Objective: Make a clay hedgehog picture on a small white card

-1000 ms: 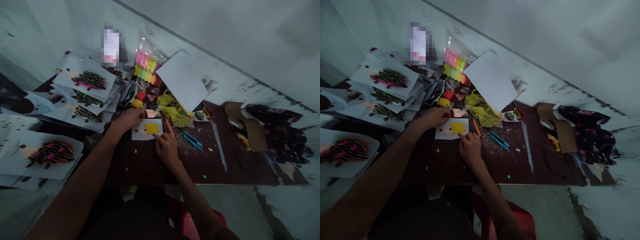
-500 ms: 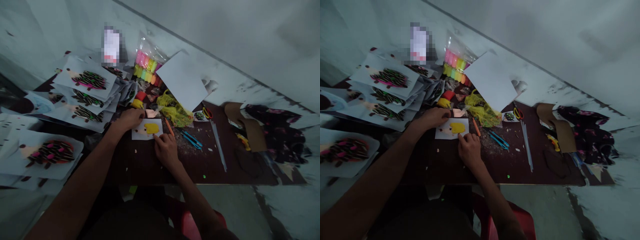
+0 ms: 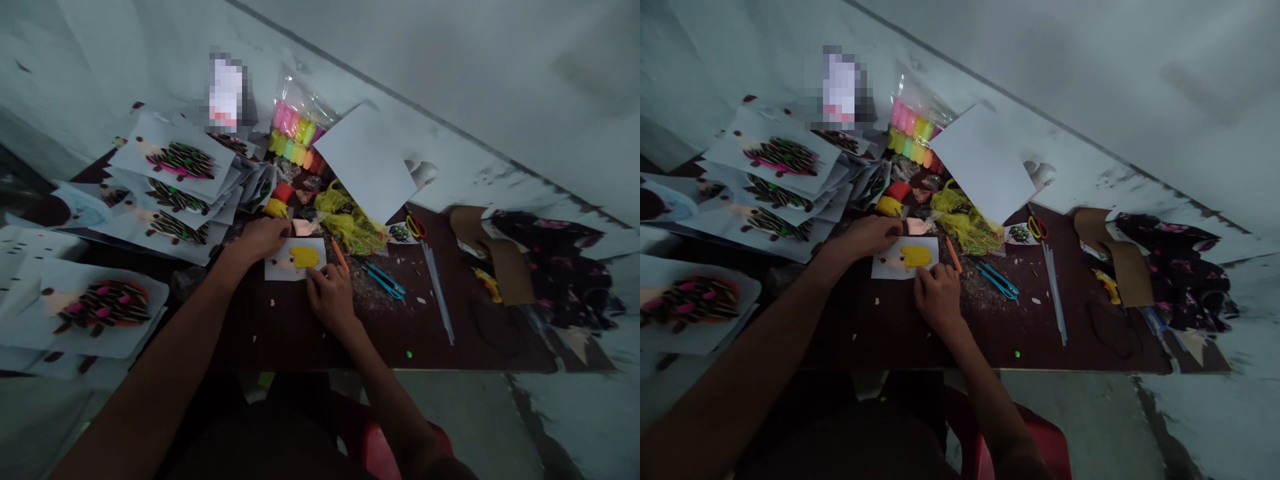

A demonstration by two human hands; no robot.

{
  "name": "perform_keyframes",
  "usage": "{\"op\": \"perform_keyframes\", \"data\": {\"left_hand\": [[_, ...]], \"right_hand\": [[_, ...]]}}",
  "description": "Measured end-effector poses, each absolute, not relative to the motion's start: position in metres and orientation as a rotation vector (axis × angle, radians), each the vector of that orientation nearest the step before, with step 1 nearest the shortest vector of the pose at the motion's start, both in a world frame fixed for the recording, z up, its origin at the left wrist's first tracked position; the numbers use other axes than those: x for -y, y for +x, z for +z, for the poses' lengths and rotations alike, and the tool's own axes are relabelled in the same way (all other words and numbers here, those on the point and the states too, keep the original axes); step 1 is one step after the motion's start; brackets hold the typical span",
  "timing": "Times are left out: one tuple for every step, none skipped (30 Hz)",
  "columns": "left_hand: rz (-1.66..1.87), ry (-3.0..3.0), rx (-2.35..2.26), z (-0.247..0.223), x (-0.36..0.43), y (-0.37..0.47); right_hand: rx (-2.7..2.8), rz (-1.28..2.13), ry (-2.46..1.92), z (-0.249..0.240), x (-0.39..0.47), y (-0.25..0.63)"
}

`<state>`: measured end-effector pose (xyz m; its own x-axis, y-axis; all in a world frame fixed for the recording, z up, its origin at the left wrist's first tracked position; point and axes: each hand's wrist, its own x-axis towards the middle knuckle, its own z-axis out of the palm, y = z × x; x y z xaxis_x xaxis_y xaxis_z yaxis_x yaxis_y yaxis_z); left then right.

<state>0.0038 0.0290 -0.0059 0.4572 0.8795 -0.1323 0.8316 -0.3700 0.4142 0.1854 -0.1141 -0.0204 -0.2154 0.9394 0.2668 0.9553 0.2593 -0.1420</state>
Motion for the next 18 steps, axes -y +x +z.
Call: {"op": "perform_keyframes", "data": {"left_hand": [[0.153, 2.294, -1.437, -0.006, -0.029, 0.004], [0.149, 2.299, -1.436, -0.006, -0.029, 0.004], [0.140, 2.303, -1.434, -0.005, -0.029, 0.004], [0.128, 2.304, -1.434, -0.005, -0.029, 0.004], [0.117, 2.304, -1.432, -0.005, -0.029, 0.004], [0.109, 2.302, -1.433, -0.005, -0.030, 0.004], [0.104, 2.300, -1.437, -0.004, -0.030, 0.004], [0.103, 2.298, -1.441, -0.004, -0.030, 0.004], [0.103, 2.299, -1.441, -0.004, -0.030, 0.004], [0.101, 2.299, -1.439, -0.004, -0.030, 0.004], [0.098, 2.298, -1.436, -0.004, -0.030, 0.004], [0.094, 2.297, -1.432, -0.004, -0.030, 0.004], [0.092, 2.296, -1.429, -0.003, -0.030, 0.004], [0.089, 2.293, -1.429, -0.003, -0.030, 0.004], [0.085, 2.291, -1.431, -0.002, -0.030, 0.004], [0.080, 2.289, -1.435, -0.002, -0.030, 0.005], [0.075, 2.289, -1.440, -0.001, -0.029, 0.005], [0.072, 2.290, -1.445, -0.001, -0.029, 0.005]], "right_hand": [[2.205, -0.029, -1.741, -0.021, 0.113, 0.186], [2.166, 0.034, -1.729, -0.022, 0.112, 0.187], [2.120, 0.104, -1.713, -0.022, 0.111, 0.188], [2.070, 0.169, -1.696, -0.022, 0.111, 0.190], [2.022, 0.220, -1.682, -0.022, 0.110, 0.192], [1.980, 0.243, -1.674, -0.021, 0.110, 0.193], [1.954, 0.235, -1.676, -0.021, 0.111, 0.195], [1.948, 0.207, -1.685, -0.020, 0.111, 0.196], [1.961, 0.168, -1.696, -0.019, 0.112, 0.197], [1.990, 0.134, -1.704, -0.019, 0.113, 0.196], [2.029, 0.107, -1.711, -0.018, 0.115, 0.196], [2.070, 0.082, -1.720, -0.017, 0.116, 0.194], [2.110, 0.056, -1.732, -0.016, 0.118, 0.193], [2.149, 0.023, -1.746, -0.016, 0.119, 0.190], [2.188, -0.014, -1.763, -0.015, 0.120, 0.188], [2.226, -0.053, -1.780, -0.013, 0.122, 0.186], [2.266, -0.089, -1.795, -0.012, 0.123, 0.184], [2.304, -0.115, -1.807, -0.011, 0.124, 0.183]]}}
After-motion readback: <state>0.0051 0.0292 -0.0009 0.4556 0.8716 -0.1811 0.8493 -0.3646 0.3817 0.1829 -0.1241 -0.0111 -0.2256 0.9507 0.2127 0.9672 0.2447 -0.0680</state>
